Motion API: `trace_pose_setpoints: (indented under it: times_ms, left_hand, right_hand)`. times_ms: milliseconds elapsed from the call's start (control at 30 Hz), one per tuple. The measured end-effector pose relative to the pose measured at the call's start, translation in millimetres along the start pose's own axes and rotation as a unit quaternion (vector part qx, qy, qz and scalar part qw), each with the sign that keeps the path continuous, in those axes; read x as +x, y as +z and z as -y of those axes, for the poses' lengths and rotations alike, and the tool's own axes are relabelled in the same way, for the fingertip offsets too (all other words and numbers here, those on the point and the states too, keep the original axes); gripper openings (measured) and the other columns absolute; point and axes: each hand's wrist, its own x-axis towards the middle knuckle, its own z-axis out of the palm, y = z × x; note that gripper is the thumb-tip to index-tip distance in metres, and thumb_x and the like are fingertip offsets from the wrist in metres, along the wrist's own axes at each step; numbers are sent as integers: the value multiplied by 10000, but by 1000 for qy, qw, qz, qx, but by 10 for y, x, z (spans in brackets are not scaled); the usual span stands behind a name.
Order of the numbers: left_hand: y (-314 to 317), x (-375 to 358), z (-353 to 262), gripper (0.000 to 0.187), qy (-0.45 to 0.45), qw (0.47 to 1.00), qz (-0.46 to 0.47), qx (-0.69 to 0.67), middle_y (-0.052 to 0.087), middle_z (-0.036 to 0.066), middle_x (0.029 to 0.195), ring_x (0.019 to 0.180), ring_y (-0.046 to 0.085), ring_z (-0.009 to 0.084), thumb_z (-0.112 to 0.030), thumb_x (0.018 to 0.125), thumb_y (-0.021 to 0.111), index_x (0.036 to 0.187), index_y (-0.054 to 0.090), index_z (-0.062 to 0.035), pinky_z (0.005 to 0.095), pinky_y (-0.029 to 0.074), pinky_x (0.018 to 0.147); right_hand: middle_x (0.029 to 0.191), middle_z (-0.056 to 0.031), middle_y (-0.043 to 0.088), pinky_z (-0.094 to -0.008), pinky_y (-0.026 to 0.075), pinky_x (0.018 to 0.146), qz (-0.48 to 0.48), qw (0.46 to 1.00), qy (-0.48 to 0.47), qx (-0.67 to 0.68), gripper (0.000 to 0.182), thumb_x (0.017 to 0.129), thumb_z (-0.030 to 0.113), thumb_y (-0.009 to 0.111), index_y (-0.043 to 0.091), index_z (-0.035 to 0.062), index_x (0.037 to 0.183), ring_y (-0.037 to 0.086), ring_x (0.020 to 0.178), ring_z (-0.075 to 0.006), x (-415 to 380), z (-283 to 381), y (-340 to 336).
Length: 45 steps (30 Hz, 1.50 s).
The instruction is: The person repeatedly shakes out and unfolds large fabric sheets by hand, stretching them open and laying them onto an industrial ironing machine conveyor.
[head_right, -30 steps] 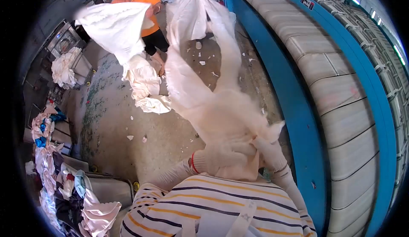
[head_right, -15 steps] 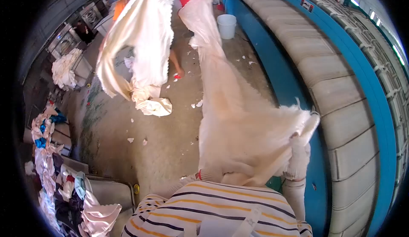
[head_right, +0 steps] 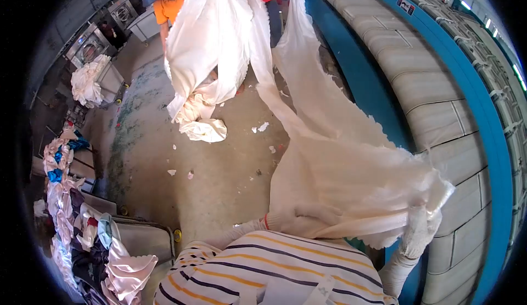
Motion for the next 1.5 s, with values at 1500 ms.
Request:
trace_pose_setpoints:
  times_ms: [1500]
  left_hand:
    - [-344, -636, -17, 309, -254, 872, -114, 402, 672, 107, 957, 930, 630, 195, -331, 916, 524, 1055, 667, -95, 350, 478, 840]
  right_hand:
    - [1157, -150, 544, -356, 430, 946, -145, 907, -328, -221, 349, 964, 152, 524, 560, -44, 1251, 543, 1073, -243, 384, -227, -471]
